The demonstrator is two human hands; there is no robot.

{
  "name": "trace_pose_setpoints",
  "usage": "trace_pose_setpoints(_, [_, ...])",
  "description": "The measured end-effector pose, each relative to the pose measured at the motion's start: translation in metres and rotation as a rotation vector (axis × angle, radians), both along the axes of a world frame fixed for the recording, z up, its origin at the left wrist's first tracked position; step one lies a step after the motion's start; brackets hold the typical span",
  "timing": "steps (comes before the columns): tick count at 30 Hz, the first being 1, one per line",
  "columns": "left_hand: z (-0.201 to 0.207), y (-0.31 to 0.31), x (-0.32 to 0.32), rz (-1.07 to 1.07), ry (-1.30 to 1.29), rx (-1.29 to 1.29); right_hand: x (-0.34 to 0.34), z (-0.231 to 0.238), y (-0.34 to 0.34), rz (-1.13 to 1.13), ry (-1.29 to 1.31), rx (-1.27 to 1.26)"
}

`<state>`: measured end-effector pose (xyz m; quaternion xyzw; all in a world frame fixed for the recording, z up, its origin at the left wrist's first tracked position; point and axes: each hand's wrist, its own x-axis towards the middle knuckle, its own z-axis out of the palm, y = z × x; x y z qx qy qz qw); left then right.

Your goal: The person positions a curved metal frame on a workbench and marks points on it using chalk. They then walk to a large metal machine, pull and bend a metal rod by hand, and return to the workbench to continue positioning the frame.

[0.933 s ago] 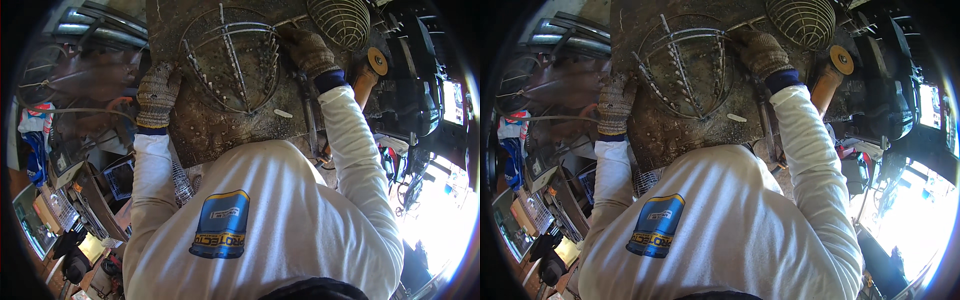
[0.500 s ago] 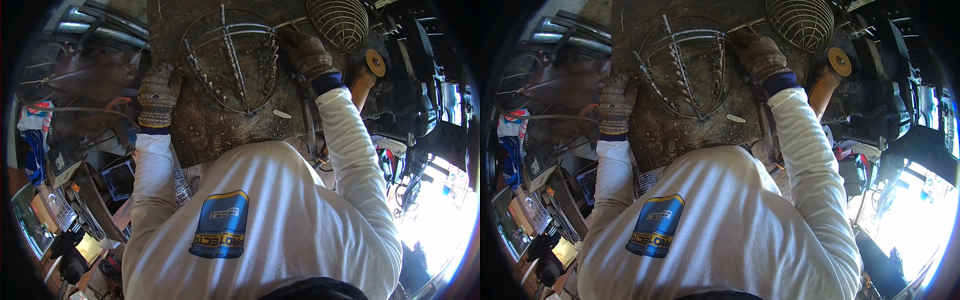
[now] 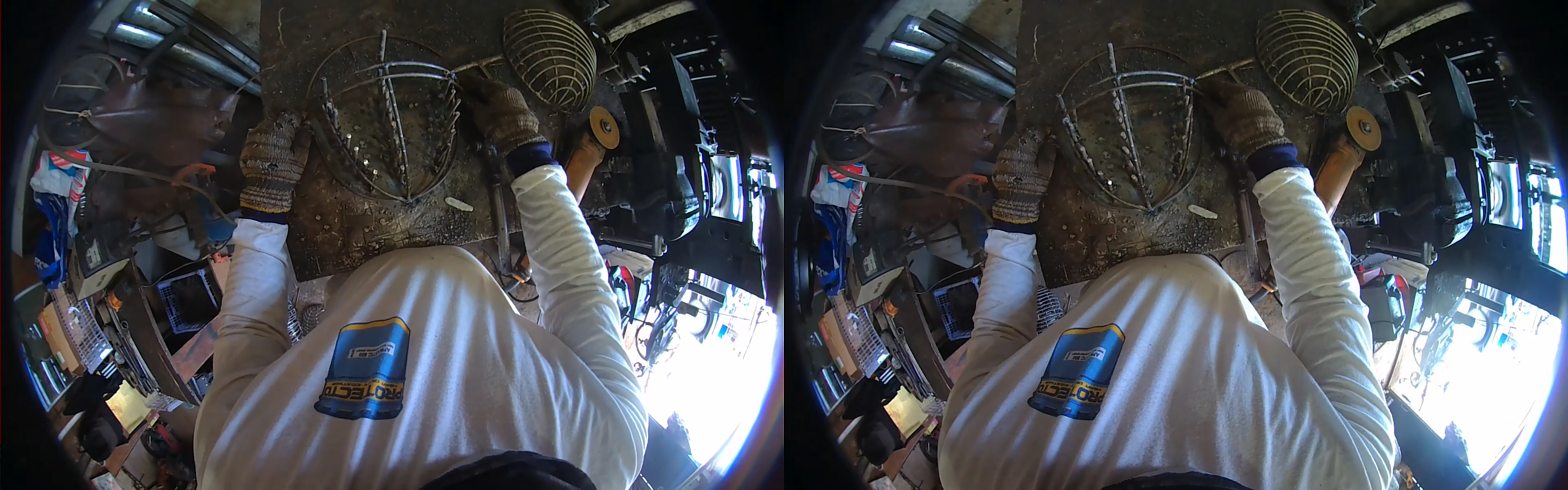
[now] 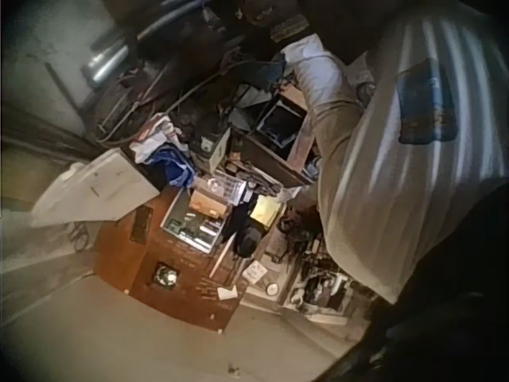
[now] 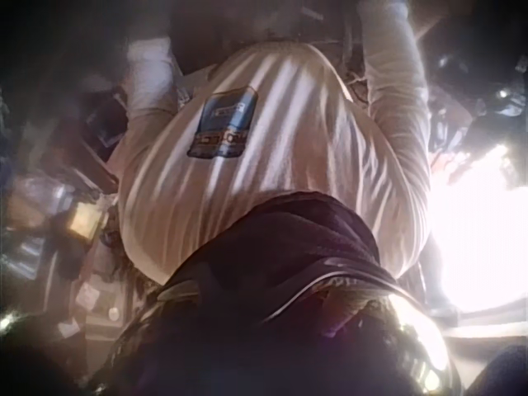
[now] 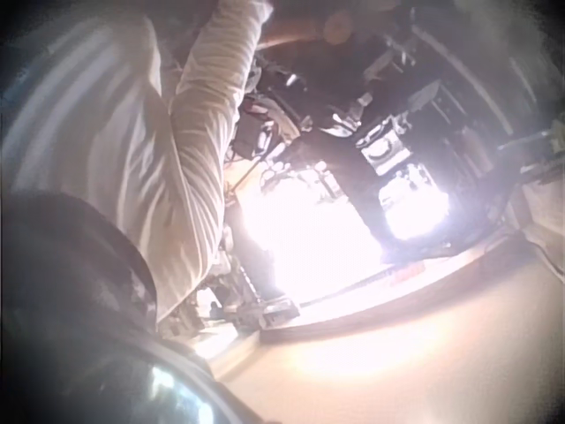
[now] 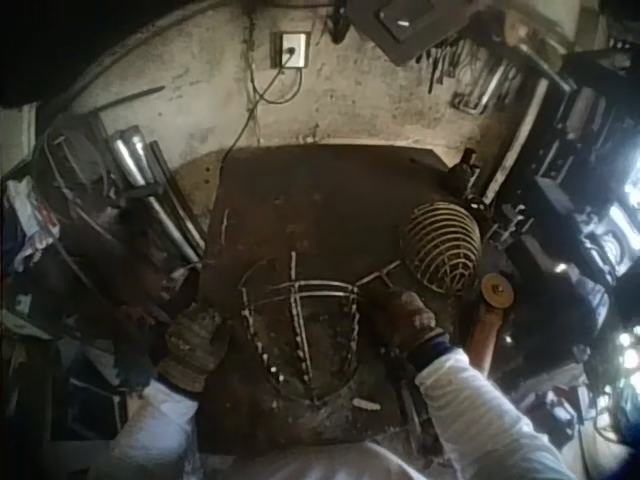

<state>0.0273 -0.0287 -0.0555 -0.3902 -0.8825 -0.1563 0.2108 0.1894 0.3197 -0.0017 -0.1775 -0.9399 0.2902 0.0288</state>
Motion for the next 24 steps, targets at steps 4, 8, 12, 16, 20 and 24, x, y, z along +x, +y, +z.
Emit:
trace_pose_setpoints(4, [0.003, 0.000, 0.004, 0.081, -0.036, -0.109, 0.004, 0.009, -0.005, -0.021, 0.036, 0.016])
trace_pose_setpoints(8, [0.015, 0.001, 0.007, 0.074, -0.170, -0.108, 0.010, 0.025, -0.010, -0.068, -0.034, -0.028])
trace_pose_setpoints(12, [-0.003, -0.004, 0.002, 0.039, -0.100, -0.060, 0.026, 0.029, -0.002, -0.170, 0.006, -0.017])
trace_pose_setpoints(16, [0.000, 0.001, 0.008, 0.105, -0.003, -0.130, 0.057, 0.008, 0.014, -0.157, 0.161, -0.053])
trace_pose_setpoints(20, [-0.005, -0.003, 0.005, 0.140, -0.013, -0.151, 0.081, 0.030, -0.019, -0.390, 0.393, -0.784])
trace_pose_setpoints(24, [0.000, -0.002, 0.007, 0.079, -0.033, -0.073, 0.111, 0.039, -0.058, -0.542, 0.380, -0.893])
